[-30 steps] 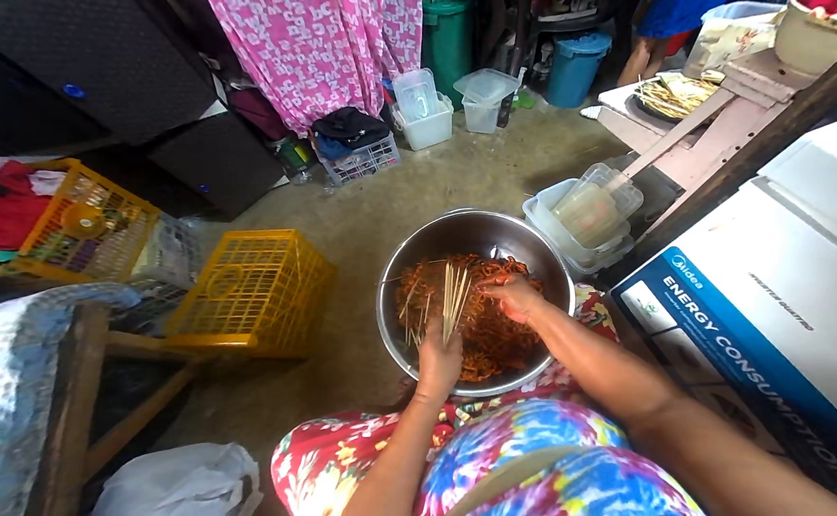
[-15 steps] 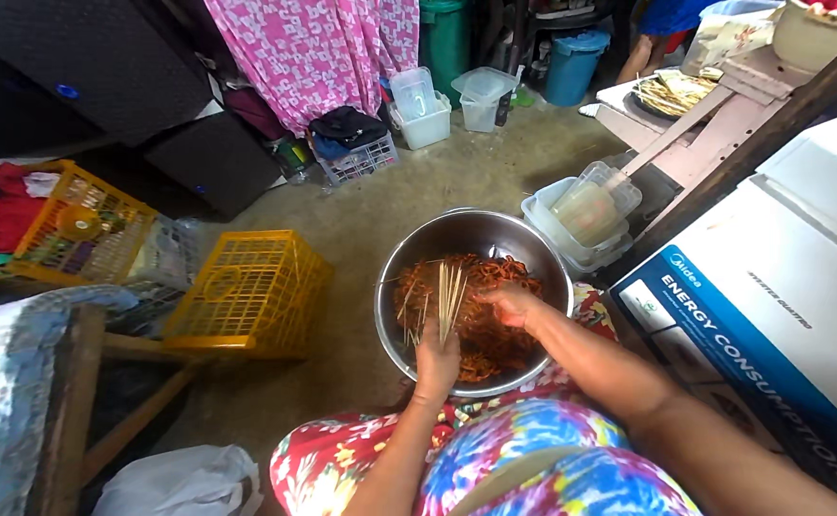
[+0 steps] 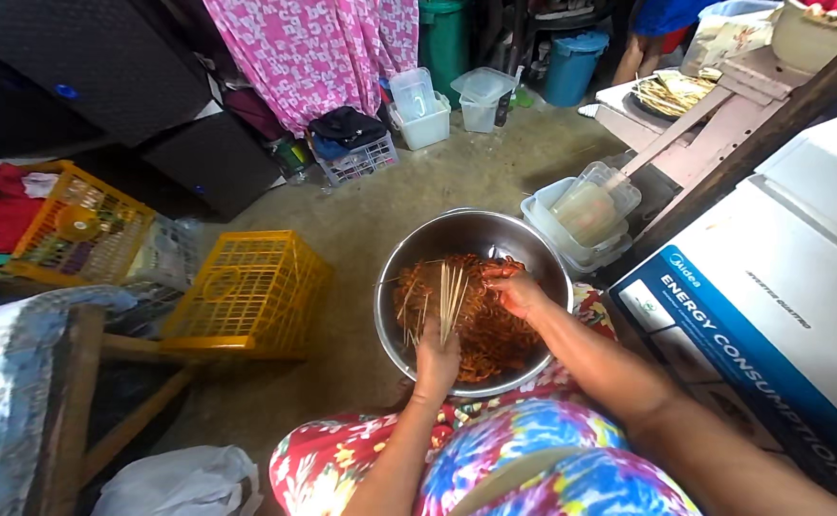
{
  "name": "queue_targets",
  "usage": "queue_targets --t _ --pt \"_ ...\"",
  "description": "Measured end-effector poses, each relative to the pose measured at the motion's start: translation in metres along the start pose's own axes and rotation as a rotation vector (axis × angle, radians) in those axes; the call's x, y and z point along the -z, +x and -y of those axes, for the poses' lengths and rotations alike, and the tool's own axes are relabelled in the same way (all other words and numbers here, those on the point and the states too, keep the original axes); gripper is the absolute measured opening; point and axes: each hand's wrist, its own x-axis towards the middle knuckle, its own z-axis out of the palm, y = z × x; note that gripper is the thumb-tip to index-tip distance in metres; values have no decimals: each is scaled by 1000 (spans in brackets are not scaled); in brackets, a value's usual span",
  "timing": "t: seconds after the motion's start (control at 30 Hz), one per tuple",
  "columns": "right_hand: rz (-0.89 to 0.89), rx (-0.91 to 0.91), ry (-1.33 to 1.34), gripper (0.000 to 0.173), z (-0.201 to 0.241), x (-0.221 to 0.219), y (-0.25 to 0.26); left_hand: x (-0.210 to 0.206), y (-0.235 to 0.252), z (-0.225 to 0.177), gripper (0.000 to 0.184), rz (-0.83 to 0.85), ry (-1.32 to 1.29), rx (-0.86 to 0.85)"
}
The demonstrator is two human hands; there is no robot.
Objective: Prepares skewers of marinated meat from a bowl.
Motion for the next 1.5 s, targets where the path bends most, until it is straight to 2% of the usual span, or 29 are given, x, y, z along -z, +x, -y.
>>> queue_targets --t 0.27,0.47,0.73,0.9,1.17,1.3,1.5 --pt "7 -11 -66 19 -2 -5 -3 0 -1 0 31 15 5 -9" --pt "-14 -52 -4 17 -7 -11 -7 0 -1 1 30 -38 17 -23" --pt "-51 6 19 19 -5 -12 -7 0 -1 2 28 -34 13 -30" --pt "-11 17 -76 17 -6 -11 -9 0 0 1 28 -33 9 -13" --pt "23 -65 -154 14 -1 -13 -14 -1 0 3 30 -40 -5 -21" --pt "53 -115 -168 19 1 -14 -15 0 -1 1 34 -22 36 -5" --pt "175 -187 -113 25 -5 -18 -22 -1 -1 1 28 -49 -22 -32"
